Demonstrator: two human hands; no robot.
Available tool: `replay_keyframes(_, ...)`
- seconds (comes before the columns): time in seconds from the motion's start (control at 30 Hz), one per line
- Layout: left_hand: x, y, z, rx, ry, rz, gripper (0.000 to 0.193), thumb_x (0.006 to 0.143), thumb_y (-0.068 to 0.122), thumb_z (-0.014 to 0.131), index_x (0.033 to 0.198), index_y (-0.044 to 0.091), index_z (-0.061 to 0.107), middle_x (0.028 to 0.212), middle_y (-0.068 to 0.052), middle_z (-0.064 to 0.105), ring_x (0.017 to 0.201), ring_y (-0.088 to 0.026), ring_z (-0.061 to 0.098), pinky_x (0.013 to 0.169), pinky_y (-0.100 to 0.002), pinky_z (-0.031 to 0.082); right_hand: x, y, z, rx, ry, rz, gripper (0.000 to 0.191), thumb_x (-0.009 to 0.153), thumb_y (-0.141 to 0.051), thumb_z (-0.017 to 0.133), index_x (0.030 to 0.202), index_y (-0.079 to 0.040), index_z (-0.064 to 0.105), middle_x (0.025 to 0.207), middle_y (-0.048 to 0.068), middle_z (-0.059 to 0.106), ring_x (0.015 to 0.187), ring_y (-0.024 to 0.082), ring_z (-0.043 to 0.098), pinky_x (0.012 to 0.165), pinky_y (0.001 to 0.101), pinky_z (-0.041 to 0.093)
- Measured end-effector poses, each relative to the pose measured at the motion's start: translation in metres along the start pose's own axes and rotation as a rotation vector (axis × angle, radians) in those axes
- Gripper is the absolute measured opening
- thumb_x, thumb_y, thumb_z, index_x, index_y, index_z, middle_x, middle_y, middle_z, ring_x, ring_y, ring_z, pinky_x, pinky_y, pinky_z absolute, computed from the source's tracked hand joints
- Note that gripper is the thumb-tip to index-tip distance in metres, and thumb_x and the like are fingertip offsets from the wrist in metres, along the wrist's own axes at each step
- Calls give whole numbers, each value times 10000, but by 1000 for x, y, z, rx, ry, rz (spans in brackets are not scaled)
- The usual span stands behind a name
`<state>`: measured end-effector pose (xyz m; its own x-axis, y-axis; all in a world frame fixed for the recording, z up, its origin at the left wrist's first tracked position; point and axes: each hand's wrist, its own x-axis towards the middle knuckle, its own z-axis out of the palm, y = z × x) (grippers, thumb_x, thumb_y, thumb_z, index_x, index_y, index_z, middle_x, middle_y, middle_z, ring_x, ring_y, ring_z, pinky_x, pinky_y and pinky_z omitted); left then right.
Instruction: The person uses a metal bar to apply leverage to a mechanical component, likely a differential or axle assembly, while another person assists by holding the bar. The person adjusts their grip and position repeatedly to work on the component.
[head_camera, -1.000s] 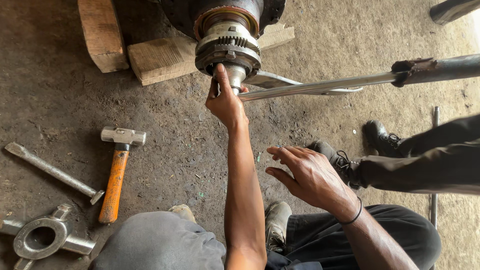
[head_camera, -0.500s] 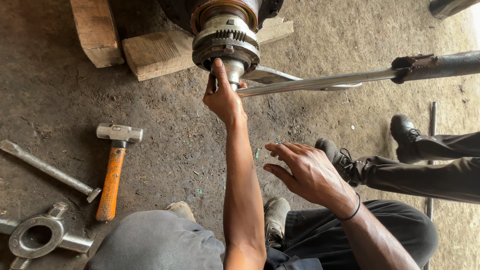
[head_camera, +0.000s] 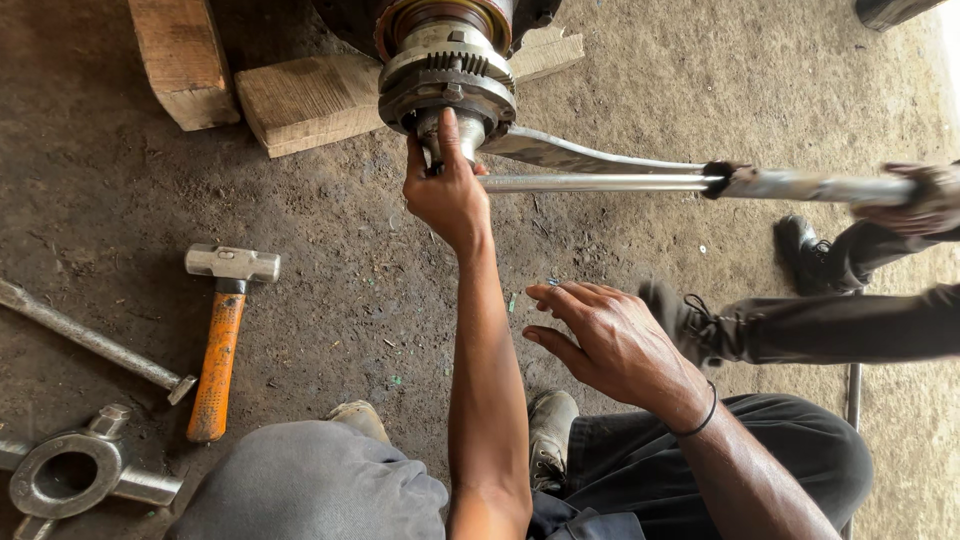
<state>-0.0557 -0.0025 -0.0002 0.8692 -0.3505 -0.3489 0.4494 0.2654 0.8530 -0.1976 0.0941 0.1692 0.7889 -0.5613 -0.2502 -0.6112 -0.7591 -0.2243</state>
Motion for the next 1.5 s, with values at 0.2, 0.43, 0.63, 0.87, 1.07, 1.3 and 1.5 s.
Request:
replay_keyframes(0.2,-2,-8,-2,219,32,102,663,886,509,680,1328,18,629,860,-143,793,474,-154,713,393,-253,594,1,0,1,-23,2,-9,427,927,-354,668,1215,-40,637,1039,164,731,937,358,701,761,474,556)
replay_keyframes(0.43,-2,-16,0,394,90,309,604,935,487,704,1335,37,645,965,-120,807,666,-181,796,575,-289,655,5,-2,0,-15,19,-46,408,933,-340,668,1202,-34,639,1037,173,727,949,370,693,785,478,554)
replay_keyframes(0.63,-3,-14,-1,401,75,290,627,919,473,701,1354,29,621,943,-125,802,662,-190,790,556,-292,656,4,8,8,-28,-6,-30,409,937,-346,664,1199,-33,641,1018,166,732,931,359,701,777,477,562)
replay_keyframes(0.87,-2,-9,-2,384,78,273,587,909,474,712,1306,46,653,957,-123,804,633,-173,791,559,-290,649,35,80,58,817,75,429,544,1005,-428,547,1362,-18,573,1167,157,737,901,238,754,747,378,631)
replay_keyframes(1.07,-1,2,-3,367,46,278,574,926,447,730,1327,43,649,958,-139,795,693,-196,788,617,-308,656,72,173,99,1859,606,827,453,1021,-382,507,1246,12,503,1106,130,659,919,218,679,713,324,552)
replay_keyframes(1.3,-5,26,-15,346,-51,350,515,942,422,747,1279,38,681,973,-164,797,713,-222,778,641,-368,636,81,223,120,2138,695,652,274,1064,-299,554,942,-86,432,727,34,455,617,160,460,561,317,424)
replay_keyframes(1.5,-38,27,-38,233,-50,-53,656,870,459,701,1328,6,579,847,-174,779,534,-208,731,488,-319,614,44,201,94,1897,846,668,332,1085,-281,521,1023,42,563,620,15,476,498,124,448,489,271,462)
